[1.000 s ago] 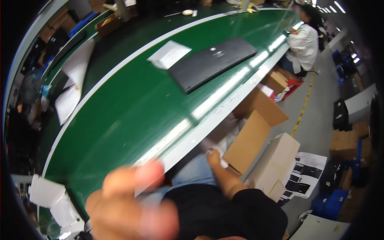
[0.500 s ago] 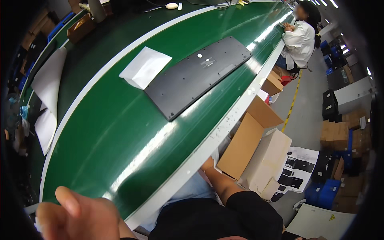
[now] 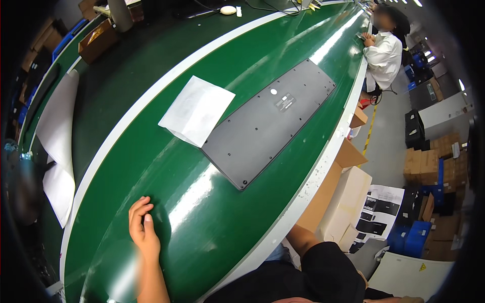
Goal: Wrapping computer keyboards in protective foam sheets and placing them into cardboard boxes on a factory assembly line.
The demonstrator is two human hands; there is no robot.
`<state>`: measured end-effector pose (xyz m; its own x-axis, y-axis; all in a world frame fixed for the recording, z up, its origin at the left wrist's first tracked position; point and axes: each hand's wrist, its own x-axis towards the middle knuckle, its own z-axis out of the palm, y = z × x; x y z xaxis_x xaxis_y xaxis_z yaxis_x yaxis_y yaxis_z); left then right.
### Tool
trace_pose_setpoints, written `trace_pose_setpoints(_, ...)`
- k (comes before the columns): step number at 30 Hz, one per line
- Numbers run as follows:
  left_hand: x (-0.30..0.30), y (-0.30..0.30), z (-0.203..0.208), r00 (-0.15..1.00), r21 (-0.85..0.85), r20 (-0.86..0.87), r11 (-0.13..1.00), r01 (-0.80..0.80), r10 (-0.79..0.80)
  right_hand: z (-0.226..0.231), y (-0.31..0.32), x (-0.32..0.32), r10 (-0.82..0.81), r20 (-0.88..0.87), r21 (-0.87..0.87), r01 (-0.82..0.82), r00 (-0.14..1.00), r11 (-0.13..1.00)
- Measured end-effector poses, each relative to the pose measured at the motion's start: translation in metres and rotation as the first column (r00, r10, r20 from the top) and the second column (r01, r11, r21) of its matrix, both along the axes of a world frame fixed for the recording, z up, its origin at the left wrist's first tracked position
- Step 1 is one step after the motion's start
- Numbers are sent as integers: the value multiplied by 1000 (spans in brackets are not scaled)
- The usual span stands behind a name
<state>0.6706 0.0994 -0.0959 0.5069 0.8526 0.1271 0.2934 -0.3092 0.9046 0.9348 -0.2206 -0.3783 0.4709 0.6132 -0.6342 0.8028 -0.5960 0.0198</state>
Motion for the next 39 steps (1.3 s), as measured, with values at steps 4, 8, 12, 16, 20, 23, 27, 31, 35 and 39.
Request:
trace_pose_setpoints(4,-1,1,4,999,41,-35,998,40,-38,7,-28,31,-299,-155,199,326,942,924)
trace_pose_setpoints(8,-8,-3,10,997,51,-52,997,52,-49,19,-61,43,-529,-368,326,639,764,696)
trace_pose_setpoints(12,-23,-2,0,1000,62,6,998,18,-18,73,-47,29,-578,-412,584,692,704,425)
trace_pose_setpoints(16,-32,-10,0,998,8,56,1000,-9,9,134,-78,20,-619,-130,712,508,775,486)
trace_pose_setpoints(20,-43,-15,-1,998,-24,49,999,-47,48,169,-85,38,-684,-64,786,459,726,414)
trace_pose_setpoints(23,-55,-20,1,999,45,23,998,-37,36,227,-95,32,-789,-179,929,365,588,62)
trace_pose_setpoints(27,-72,-33,-4,995,252,-89,967,-30,54,310,-104,21,-401,-822,570,592,405,-570)
trace_pose_setpoints(31,-83,-61,8,990,200,-142,979,28,0,383,-61,-12,-192,-956,293,716,222,-633)
trace_pose_setpoints(35,-85,-114,29,984,87,-120,986,141,-130,399,-43,-19,-119,-938,338,791,325,-510)
trace_pose_setpoints(39,-84,-162,49,925,20,-18,925,381,-380,393,-31,-21,-10,-949,288,852,316,-438)
